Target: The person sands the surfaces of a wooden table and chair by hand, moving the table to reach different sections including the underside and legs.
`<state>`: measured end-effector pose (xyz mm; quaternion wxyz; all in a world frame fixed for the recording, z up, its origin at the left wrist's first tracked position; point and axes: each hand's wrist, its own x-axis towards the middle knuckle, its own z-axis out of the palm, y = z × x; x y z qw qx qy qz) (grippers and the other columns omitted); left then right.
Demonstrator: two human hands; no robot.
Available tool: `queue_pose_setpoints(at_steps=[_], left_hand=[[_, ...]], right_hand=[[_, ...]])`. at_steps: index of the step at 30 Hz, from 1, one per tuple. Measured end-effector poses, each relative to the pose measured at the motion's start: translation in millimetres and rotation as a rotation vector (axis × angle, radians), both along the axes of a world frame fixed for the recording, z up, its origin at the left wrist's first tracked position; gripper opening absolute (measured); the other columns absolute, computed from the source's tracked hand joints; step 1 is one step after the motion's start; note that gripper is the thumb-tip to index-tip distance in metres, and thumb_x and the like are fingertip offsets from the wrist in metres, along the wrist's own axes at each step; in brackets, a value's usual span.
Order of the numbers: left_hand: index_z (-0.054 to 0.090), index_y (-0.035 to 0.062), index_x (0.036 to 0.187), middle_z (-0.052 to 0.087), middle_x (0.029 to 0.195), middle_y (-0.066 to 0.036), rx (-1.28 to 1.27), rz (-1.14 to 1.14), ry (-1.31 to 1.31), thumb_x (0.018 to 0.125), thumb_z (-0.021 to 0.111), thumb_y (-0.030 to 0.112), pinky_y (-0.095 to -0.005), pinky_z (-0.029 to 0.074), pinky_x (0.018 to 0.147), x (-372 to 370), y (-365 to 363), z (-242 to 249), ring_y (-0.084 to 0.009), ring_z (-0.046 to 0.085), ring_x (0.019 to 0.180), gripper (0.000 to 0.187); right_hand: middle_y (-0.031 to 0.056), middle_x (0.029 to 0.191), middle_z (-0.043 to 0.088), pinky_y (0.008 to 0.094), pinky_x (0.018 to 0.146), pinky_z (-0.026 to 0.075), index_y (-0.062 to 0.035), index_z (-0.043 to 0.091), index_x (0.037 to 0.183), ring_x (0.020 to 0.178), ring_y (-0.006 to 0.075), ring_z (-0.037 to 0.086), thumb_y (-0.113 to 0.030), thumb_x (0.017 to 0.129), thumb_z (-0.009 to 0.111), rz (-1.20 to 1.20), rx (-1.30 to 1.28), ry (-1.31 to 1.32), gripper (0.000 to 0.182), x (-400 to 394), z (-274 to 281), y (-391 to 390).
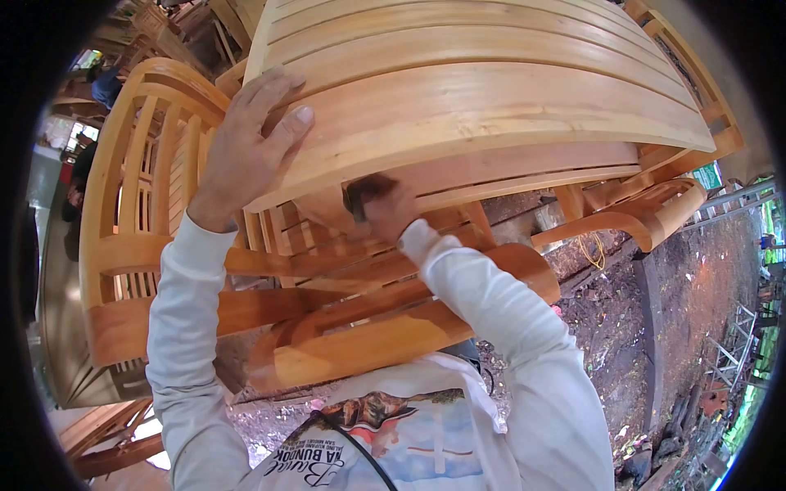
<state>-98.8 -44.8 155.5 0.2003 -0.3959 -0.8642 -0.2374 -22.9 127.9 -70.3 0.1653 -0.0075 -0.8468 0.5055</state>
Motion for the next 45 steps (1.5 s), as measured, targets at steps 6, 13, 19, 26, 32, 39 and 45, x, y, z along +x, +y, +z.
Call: queue_pose_setpoints(at_steps=[6, 13, 19, 26, 32, 39, 45], left_hand=[[0.065, 0.0008, 0.128, 0.061, 0.137, -0.021, 0.008, -0.001, -0.036, 0.095, 0.068, 0.032, -0.0473, 0.039, 0.115, 1.2, 0.6, 1.0, -0.041, 0.052, 0.133, 0.045], [0.066, 0.0039, 0.13, 0.062, 0.137, -0.019, 0.027, 0.01, -0.068, 0.097, 0.069, 0.031, -0.0461, 0.042, 0.113, 2.6, 0.8, 0.6, -0.038, 0.054, 0.133, 0.042], [0.065, 0.0029, 0.133, 0.06, 0.141, -0.018, -0.026, -0.044, -0.037, 0.099, 0.069, 0.024, -0.041, 0.043, 0.112, 1.4, -0.8, 2.4, -0.0334, 0.054, 0.134, 0.04], [0.067, 0.0022, 0.125, 0.064, 0.133, -0.019, 0.038, -0.055, -0.037, 0.096, 0.071, 0.028, -0.0441, 0.045, 0.109, -0.8, -0.2, -0.8, -0.0398, 0.055, 0.13, 0.039], [0.066, 0.0042, 0.131, 0.06, 0.139, -0.016, 0.058, 0.037, -0.148, 0.099, 0.069, 0.028, -0.0403, 0.046, 0.109, 3.0, -0.9, 2.6, -0.0306, 0.055, 0.131, 0.04], [0.066, 0.006, 0.132, 0.059, 0.143, -0.016, -0.002, 0.058, -0.025, 0.098, 0.067, 0.037, -0.0418, 0.044, 0.112, 0.1, -3.9, 0.1, -0.0326, 0.054, 0.134, 0.046], [0.068, 0.0022, 0.125, 0.062, 0.137, -0.018, 0.069, 0.047, -0.038, 0.093, 0.064, 0.044, -0.0482, 0.036, 0.117, -4.1, -2.4, -5.3, -0.0354, 0.052, 0.135, 0.053]], right_hand=[[0.0169, 0.097, 0.076, 0.0475, 0.083, 0.057, -0.0097, 0.074, 0.102, 0.095, 0.0395, 0.072, -0.025, 0.091, 0.061, -0.035, 0.332, -0.364, 0.023, 2.0, -2.6, 26.4], [0.0196, 0.103, 0.076, 0.0444, 0.086, 0.057, -0.0106, 0.075, 0.109, 0.097, 0.0381, 0.073, -0.05, 0.082, 0.074, 0.158, 0.285, -0.544, 0.048, 15.9, -19.3, 1.3], [0.0163, 0.107, 0.077, 0.0412, 0.083, 0.059, -0.0139, 0.074, 0.116, 0.096, 0.0342, 0.074, -0.044, 0.09, 0.068, 0.425, 0.602, -0.796, 0.04, 14.7, -17.6, 26.2], [0.0145, 0.102, 0.078, 0.0449, 0.084, 0.06, -0.017, 0.076, 0.114, 0.098, 0.0349, 0.074, -0.025, 0.087, 0.07, 0.509, 0.625, -0.773, 0.029, 17.6, -38.6, 22.7], [0.0161, 0.104, 0.078, 0.0459, 0.088, 0.059, -0.0065, 0.079, 0.104, 0.102, 0.0345, 0.074, -0.022, 0.095, 0.06, 0.612, 1.023, -0.577, 0.026, 7.1, -111.0, 14.6], [0.0158, 0.109, 0.076, 0.0466, 0.092, 0.058, -0.0066, 0.08, 0.103, 0.106, 0.0352, 0.073, -0.026, 0.098, 0.055, 0.216, 0.53, -0.659, 0.032, 0.9, -151.2, -26.2], [0.0186, 0.113, 0.075, 0.048, 0.093, 0.056, -0.0055, 0.079, 0.103, 0.106, 0.037, 0.072, -0.029, 0.101, 0.048, 0.296, 0.837, -0.724, 0.038, 7.9, -106.5, -23.5]])
